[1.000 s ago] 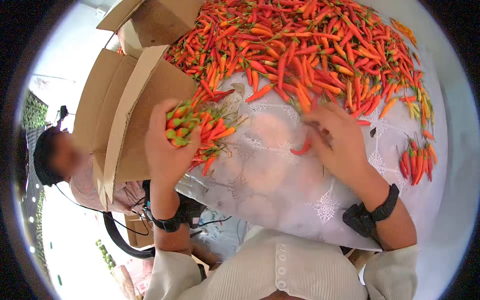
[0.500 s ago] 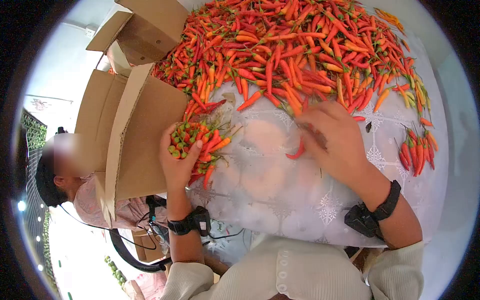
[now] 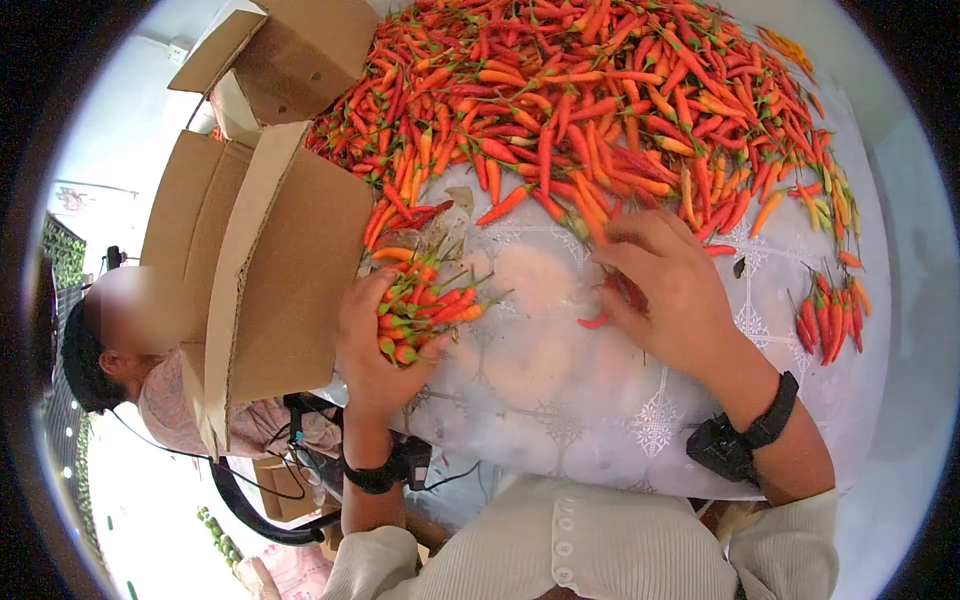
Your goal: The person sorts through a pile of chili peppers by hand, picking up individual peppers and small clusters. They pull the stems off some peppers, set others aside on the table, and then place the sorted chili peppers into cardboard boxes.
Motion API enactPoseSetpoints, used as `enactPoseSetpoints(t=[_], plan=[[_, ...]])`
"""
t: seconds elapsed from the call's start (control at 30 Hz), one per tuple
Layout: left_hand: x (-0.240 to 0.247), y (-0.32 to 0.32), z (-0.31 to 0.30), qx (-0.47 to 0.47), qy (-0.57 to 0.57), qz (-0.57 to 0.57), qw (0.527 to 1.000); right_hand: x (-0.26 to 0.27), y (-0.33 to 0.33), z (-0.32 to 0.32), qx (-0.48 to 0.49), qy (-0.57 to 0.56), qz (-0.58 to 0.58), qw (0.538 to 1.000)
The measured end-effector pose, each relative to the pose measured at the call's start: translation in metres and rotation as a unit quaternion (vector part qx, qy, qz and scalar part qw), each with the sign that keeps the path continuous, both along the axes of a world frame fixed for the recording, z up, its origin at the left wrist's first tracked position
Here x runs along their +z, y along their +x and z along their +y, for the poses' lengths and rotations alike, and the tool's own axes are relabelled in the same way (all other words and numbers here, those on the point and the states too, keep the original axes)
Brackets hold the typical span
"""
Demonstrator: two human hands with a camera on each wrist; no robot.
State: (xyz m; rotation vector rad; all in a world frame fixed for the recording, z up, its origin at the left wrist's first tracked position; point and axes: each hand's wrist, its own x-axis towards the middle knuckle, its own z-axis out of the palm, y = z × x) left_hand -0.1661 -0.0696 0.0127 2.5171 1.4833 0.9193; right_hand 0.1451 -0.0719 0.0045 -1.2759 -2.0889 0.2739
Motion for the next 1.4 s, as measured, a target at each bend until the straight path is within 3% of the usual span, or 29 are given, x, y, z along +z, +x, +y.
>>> enactPoseSetpoints(t=[0.4,0.77,0.9,1.0,1.1,1.3,1.4], plan=[[-0.016,0.01,-0.015,0.042,0.073,0.061,0.995,0.002,-0.004,0.0,-0.009,0.025,-0.012,1.0],[-0.007,0.004,-0.017,-0.001,0.039,0.125,0.991,0.003,-0.01,0.006,0.025,-0.035,-0.044,0.998],[-0.009,0.003,-0.018,-0.019,0.058,0.099,0.993,0.002,-0.01,0.006,-0.008,-0.07,-0.02,0.997],[-0.022,0.004,-0.018,0.011,0.115,0.017,0.993,0.002,-0.012,0.007,-0.061,-0.07,-0.014,0.996],[-0.02,0.005,-0.02,0.02,0.148,0.017,0.989,0.0,-0.009,0.01,-0.094,-0.03,-0.034,0.994],[-0.003,0.001,-0.033,0.021,0.085,0.119,0.989,-0.003,-0.003,0.01,-0.121,-0.014,-0.033,0.992],[-0.016,-0.008,-0.037,0.032,0.146,0.072,0.986,-0.003,-0.001,0.008,-0.103,0.006,-0.029,0.994]])
